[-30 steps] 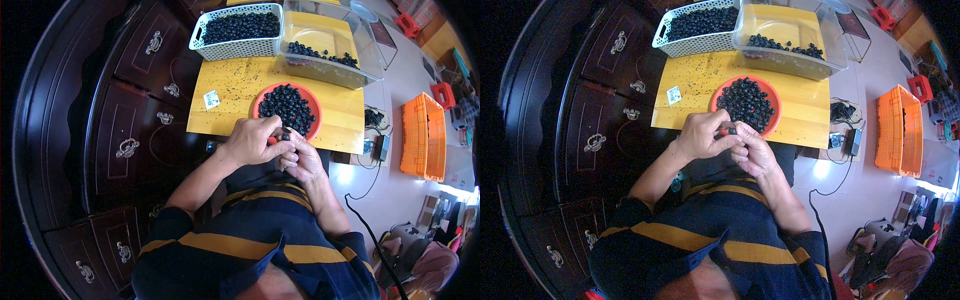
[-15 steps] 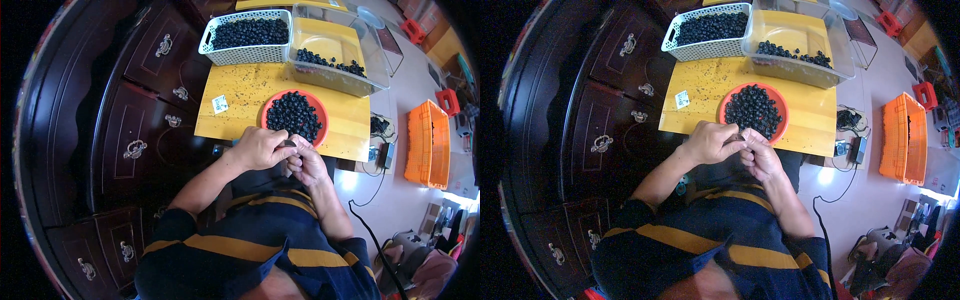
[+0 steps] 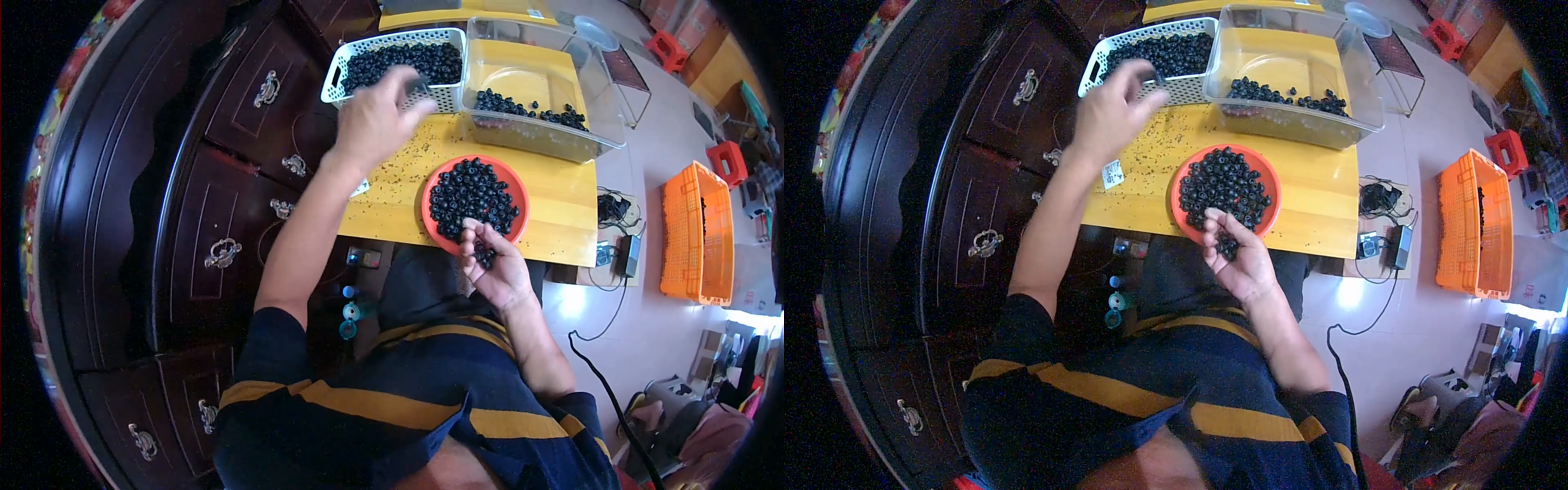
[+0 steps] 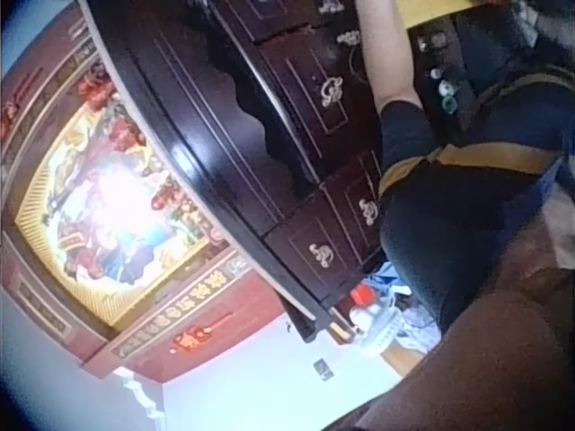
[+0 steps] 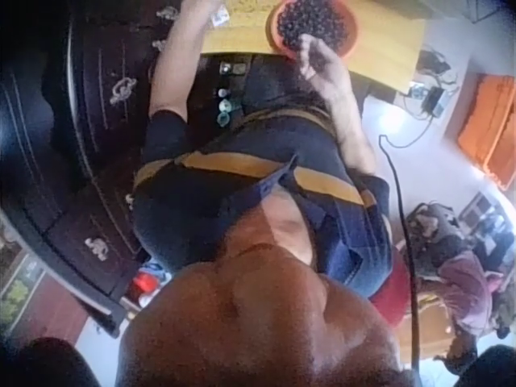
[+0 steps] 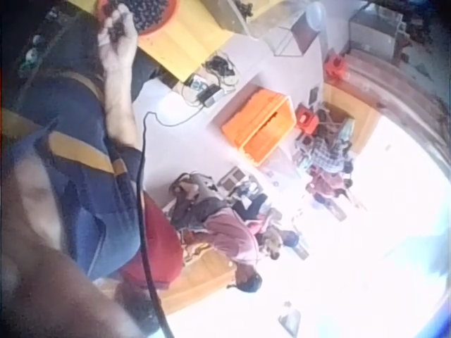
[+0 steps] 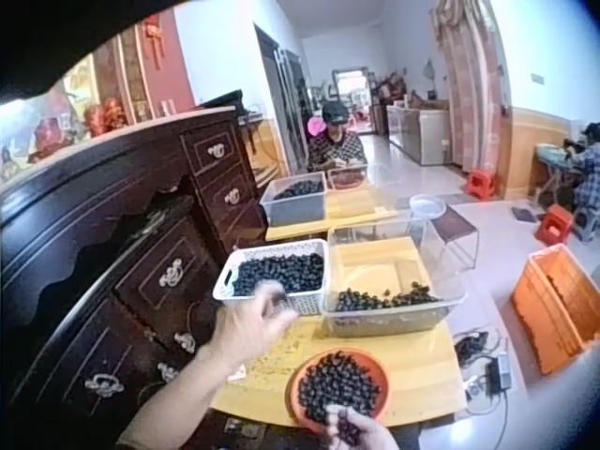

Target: Sorting and trimming small black berries from a red bowl into other containers using a utility knife.

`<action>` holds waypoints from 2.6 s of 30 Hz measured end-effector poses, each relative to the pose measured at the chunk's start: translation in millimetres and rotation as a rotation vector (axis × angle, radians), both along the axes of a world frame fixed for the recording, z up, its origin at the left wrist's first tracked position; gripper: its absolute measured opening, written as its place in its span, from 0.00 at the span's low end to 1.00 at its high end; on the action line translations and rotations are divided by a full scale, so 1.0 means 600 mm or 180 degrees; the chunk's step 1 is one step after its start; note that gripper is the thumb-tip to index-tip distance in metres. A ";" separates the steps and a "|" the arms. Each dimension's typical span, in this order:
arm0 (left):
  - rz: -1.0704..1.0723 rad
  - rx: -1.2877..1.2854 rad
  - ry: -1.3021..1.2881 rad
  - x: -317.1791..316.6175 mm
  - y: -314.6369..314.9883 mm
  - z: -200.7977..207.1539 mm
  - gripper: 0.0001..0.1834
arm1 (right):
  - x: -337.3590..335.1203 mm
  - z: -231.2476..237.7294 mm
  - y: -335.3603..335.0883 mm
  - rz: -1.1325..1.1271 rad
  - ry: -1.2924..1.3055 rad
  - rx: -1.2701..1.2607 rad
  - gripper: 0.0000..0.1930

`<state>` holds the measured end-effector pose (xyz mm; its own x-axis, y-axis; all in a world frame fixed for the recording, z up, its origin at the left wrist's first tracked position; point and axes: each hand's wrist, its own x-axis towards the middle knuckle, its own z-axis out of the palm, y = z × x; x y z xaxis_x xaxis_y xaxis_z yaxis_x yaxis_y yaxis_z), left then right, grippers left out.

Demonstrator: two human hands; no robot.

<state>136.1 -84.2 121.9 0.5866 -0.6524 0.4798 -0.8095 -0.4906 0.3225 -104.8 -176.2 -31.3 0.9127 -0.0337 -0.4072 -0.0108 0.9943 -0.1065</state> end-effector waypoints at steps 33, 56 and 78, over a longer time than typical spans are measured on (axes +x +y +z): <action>-0.0902 0.0041 0.1475 -0.217 0.076 -0.139 0.12 | 0.001 0.000 0.007 -0.0068 -0.0441 0.0161 0.20; -0.0354 0.0037 0.1303 -0.169 0.079 -0.182 0.12 | 0.025 0.034 -0.017 -0.0649 0.0307 -0.1245 0.19; 0.0536 0.0898 0.1487 -0.035 0.043 -0.230 0.19 | 0.029 0.042 -0.044 -0.1368 0.0249 -0.3380 0.19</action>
<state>115.3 -58.3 -15.8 0.8017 -0.5967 -0.0347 -0.5155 -0.7196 0.4653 -87.6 -202.8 -6.3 0.7160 -0.6968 -0.0422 0.2642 0.3264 -0.9076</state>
